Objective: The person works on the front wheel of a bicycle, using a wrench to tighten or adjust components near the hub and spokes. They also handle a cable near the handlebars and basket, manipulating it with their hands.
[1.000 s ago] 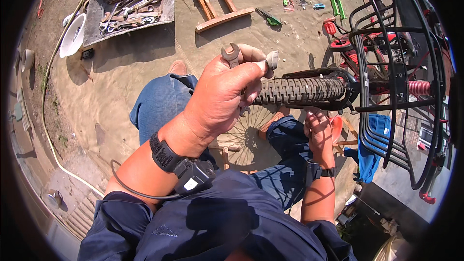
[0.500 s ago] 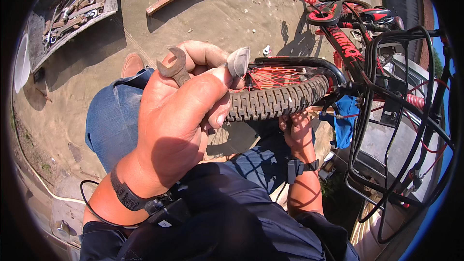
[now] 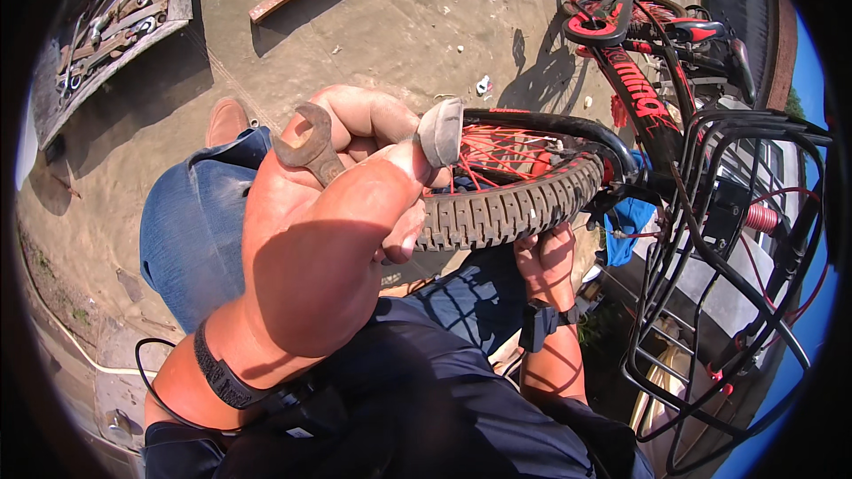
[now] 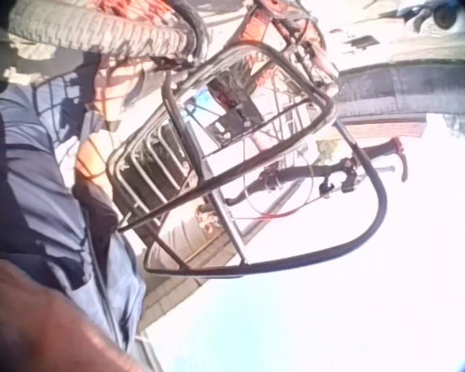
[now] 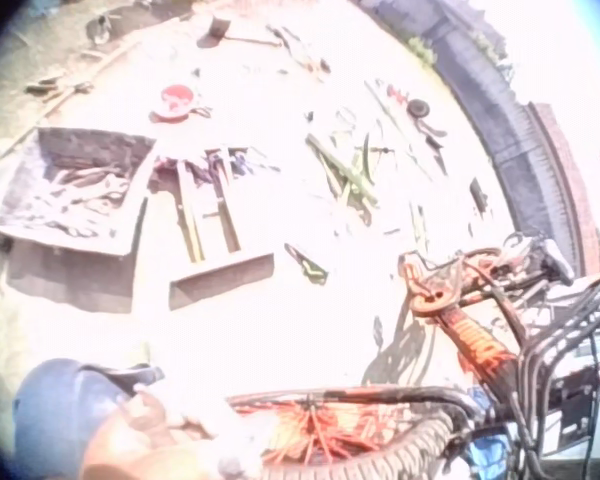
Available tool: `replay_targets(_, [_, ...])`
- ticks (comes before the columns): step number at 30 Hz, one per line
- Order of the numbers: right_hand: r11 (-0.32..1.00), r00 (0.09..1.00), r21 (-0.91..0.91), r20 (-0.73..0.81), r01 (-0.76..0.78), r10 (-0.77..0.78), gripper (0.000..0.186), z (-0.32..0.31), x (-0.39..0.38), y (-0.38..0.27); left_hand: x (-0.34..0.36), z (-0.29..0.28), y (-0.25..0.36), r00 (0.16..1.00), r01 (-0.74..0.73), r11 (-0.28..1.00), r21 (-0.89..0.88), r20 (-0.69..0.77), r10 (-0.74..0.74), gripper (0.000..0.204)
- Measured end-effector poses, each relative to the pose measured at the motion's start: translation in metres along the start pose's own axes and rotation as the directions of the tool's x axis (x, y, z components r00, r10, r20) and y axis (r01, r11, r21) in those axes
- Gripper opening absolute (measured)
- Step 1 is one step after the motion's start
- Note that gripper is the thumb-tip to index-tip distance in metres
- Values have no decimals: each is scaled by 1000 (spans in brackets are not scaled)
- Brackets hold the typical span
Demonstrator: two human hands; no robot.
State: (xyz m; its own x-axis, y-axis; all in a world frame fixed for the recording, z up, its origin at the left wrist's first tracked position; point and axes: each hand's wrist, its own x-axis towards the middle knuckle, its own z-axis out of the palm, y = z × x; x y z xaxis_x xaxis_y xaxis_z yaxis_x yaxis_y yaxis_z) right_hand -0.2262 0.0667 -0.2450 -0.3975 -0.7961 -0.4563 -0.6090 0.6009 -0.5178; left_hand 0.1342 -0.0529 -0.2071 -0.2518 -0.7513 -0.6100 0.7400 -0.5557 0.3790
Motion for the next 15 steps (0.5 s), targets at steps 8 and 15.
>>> replay_targets(8, [990, 990, -134, 139, 41, -23, 30, -8, -1, 7, 8, 3, 2, 999, 35, 999, 19, -29, -34, 23])
replay_targets(15, [820, 976, -532, 149, 212, -156, 32, -14, 2, 30, 15, -1, 2, 999, 34, 999, 29, -6, -34, 22])
